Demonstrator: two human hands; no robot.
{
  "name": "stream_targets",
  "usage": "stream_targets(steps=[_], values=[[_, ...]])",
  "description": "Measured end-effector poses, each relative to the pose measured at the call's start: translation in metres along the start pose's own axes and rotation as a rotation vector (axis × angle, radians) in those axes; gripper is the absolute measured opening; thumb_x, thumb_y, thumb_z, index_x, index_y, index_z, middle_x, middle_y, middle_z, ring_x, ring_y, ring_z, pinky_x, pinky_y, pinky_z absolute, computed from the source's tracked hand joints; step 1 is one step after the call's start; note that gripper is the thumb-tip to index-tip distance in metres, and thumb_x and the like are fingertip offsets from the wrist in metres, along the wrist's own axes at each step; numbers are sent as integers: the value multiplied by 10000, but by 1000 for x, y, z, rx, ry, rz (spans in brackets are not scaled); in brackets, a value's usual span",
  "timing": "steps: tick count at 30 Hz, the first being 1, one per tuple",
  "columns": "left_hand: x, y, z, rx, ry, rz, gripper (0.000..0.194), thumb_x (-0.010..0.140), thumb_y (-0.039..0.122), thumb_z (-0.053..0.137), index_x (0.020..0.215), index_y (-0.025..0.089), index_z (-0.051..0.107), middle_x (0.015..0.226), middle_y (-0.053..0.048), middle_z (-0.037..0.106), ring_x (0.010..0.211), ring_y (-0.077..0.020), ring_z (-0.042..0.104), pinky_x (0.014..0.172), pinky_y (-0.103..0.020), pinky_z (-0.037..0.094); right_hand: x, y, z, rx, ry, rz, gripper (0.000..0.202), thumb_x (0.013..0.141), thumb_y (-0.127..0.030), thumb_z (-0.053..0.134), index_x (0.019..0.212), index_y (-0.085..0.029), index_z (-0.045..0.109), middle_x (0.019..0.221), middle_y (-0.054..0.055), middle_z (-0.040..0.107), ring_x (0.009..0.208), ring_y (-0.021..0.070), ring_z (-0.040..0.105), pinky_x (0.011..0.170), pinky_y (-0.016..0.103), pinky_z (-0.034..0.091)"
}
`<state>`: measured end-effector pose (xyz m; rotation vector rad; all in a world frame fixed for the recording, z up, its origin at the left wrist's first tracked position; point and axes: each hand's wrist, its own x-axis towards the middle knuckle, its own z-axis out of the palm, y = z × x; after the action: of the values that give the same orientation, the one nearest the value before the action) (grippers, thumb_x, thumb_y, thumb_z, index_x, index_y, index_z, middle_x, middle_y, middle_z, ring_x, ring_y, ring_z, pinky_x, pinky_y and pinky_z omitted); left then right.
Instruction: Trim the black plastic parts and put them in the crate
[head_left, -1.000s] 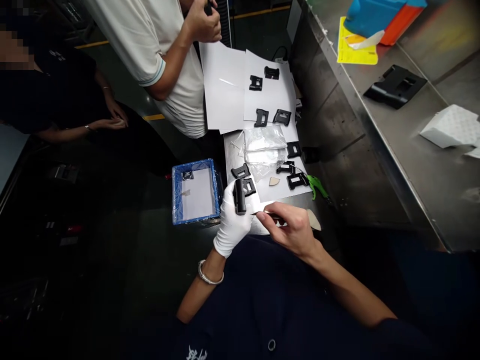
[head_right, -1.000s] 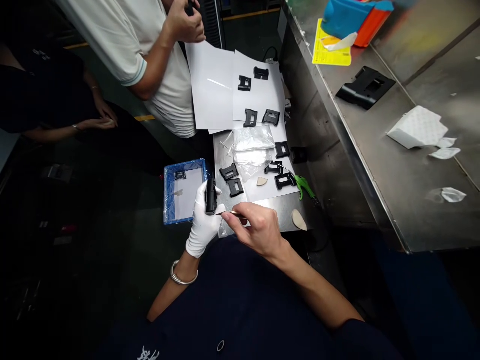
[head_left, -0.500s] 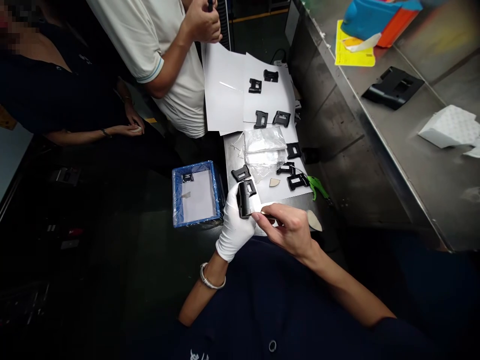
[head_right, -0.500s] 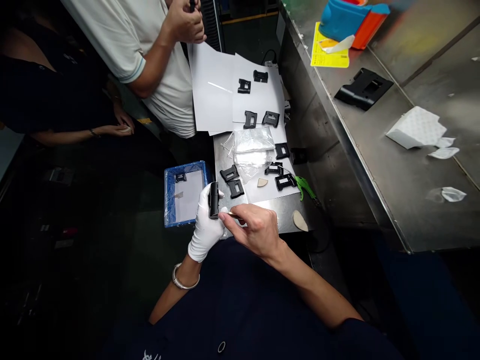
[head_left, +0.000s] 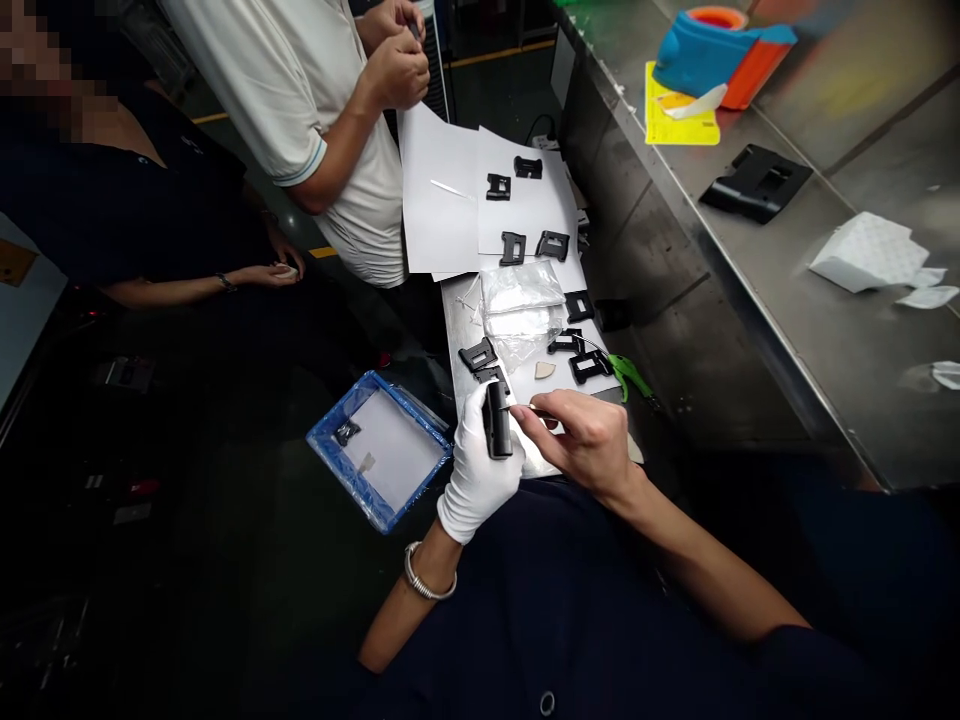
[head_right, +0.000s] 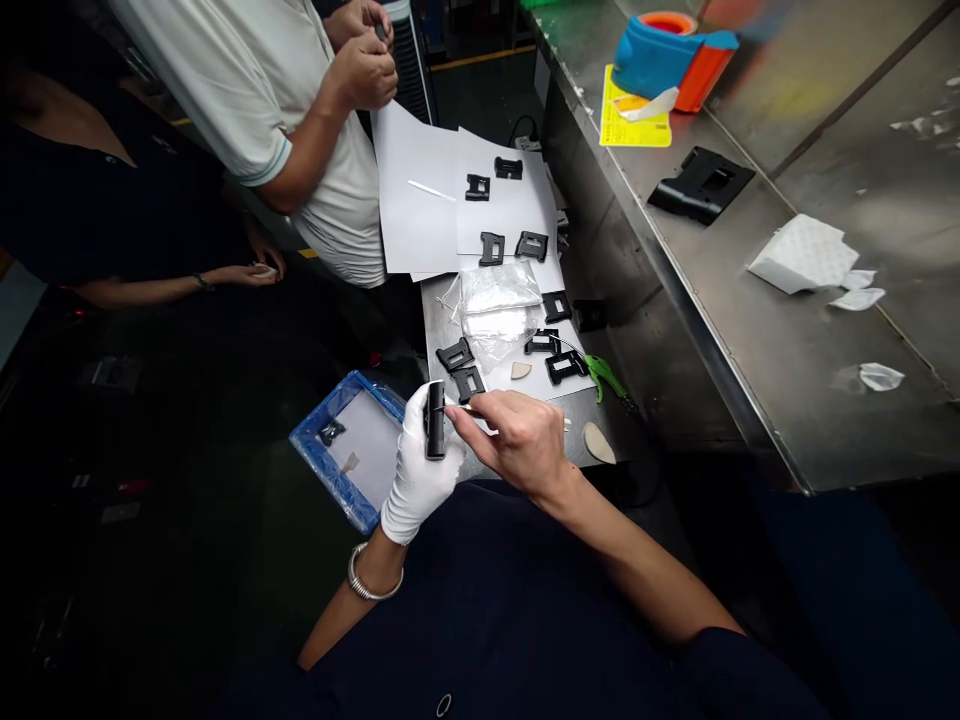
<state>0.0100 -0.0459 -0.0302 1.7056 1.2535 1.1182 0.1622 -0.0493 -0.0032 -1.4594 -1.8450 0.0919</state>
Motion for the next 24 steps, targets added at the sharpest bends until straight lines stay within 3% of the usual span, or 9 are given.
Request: stream_targets(steps=[6,13,20,24], values=[[-3,4,1,22,4,125,626,829,120,634,1419,172,433,1323,-178,612,1206,-317,634,1068,-462,527,9,5,-5,-46,21,2,274,953,-396,641,776,-193,691,656,1,707,556,101,609,560,247,367],[-5,-4,1,-13,-43,153,650,847,155,620,1457,195,400,1352,-166,586,1264,-317,598,1102,-493,506,16,17,-6,-110,69,47,300,953,-416,639,760,-191,690,631,-5,690,538,96,589,537,253,354],[-2,-11,1,39,-2,152,717,821,192,661,1476,149,372,1367,-198,571,1266,-338,596,1077,-505,516,-4,-3,-14,71,18,-39,208,920,-350,683,793,-186,689,632,-9,674,547,104,585,561,256,398],[-3,-13,2,93,-10,218,673,835,165,630,1463,144,389,1354,-204,567,1257,-333,595,1080,-506,507,-4,0,-10,72,16,10,219,932,-360,667,800,-189,698,652,-2,691,555,104,589,568,251,401]])
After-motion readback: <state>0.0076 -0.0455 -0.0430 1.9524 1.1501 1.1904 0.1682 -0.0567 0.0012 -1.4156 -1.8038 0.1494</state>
